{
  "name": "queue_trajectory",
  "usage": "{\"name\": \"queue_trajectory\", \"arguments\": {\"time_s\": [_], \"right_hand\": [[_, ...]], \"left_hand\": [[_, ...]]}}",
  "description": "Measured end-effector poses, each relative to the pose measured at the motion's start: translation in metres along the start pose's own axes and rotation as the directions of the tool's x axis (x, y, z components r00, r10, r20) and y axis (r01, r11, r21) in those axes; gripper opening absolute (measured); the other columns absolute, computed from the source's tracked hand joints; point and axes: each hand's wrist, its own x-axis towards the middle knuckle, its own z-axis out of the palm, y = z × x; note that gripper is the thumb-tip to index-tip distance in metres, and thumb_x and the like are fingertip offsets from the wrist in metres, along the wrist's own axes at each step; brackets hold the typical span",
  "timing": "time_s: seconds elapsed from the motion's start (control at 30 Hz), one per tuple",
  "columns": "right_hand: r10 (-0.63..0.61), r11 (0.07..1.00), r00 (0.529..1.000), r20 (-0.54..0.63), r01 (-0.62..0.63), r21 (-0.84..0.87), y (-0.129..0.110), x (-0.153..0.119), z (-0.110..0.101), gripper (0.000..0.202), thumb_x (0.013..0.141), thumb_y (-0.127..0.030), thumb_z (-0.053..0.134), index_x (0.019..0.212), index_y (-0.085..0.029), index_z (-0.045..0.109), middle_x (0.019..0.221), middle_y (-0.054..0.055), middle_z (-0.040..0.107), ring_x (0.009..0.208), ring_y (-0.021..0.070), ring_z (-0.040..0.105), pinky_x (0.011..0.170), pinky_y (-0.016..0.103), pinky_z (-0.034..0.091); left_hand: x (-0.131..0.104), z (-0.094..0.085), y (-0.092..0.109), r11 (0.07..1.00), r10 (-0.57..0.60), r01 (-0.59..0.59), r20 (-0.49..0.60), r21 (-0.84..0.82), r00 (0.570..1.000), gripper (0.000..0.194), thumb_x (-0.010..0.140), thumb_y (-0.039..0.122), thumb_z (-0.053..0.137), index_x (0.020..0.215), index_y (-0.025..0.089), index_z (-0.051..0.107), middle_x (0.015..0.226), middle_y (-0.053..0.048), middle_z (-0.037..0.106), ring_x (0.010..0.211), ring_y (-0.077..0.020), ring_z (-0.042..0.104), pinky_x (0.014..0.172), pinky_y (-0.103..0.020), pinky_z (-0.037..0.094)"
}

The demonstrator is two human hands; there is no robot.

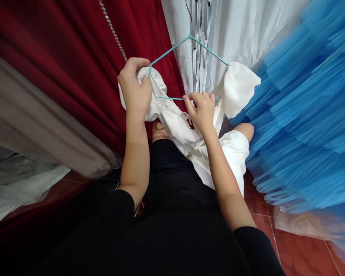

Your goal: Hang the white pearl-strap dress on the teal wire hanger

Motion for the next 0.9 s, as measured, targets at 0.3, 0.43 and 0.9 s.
{"name": "queue_trajectory", "arguments": {"time_s": [0.3,0.43,0.9], "right_hand": [[0.013,1.0,1.0,0.014,-0.013,-0.019,-0.007,0.004,0.004,0.058,0.108,-0.063,0.035,0.085,-0.022,0.069,0.076,0.003,0.067,0.082,0.0213,0.057,0.091,0.039,0.035],[0.071,0.996,0.996,0.057,-0.073,0.049,-0.016,0.006,0.0,0.059,0.106,-0.067,0.038,0.084,-0.022,0.07,0.077,0.002,0.069,0.081,0.0206,0.057,0.091,0.039,0.036],[0.11,0.993,0.99,0.092,-0.114,0.041,-0.022,0.002,-0.005,0.054,0.108,-0.064,0.037,0.086,-0.023,0.065,0.08,0.003,0.067,0.085,0.0208,0.056,0.099,0.043,0.038]], "left_hand": [[0.016,-0.032,-0.039,0.999,0.031,-0.036,-0.478,0.0,0.878,0.041,0.087,-0.02,0.038,0.093,0.016,0.055,0.094,0.001,0.062,0.098,-0.0094,0.064,0.102,-0.028,0.055],[-0.031,-0.049,-0.069,0.98,-0.104,-0.03,-0.633,-0.198,0.767,0.041,0.087,-0.017,0.043,0.098,0.021,0.052,0.098,0.005,0.062,0.103,-0.0113,0.066,0.108,-0.04,0.054],[-0.085,0.071,-0.008,0.872,-0.277,0.024,-0.455,-0.488,0.846,0.036,0.087,0.012,0.059,0.111,0.026,0.037,0.128,-0.005,0.057,0.12,-0.0151,0.062,0.109,-0.031,0.049]]}}
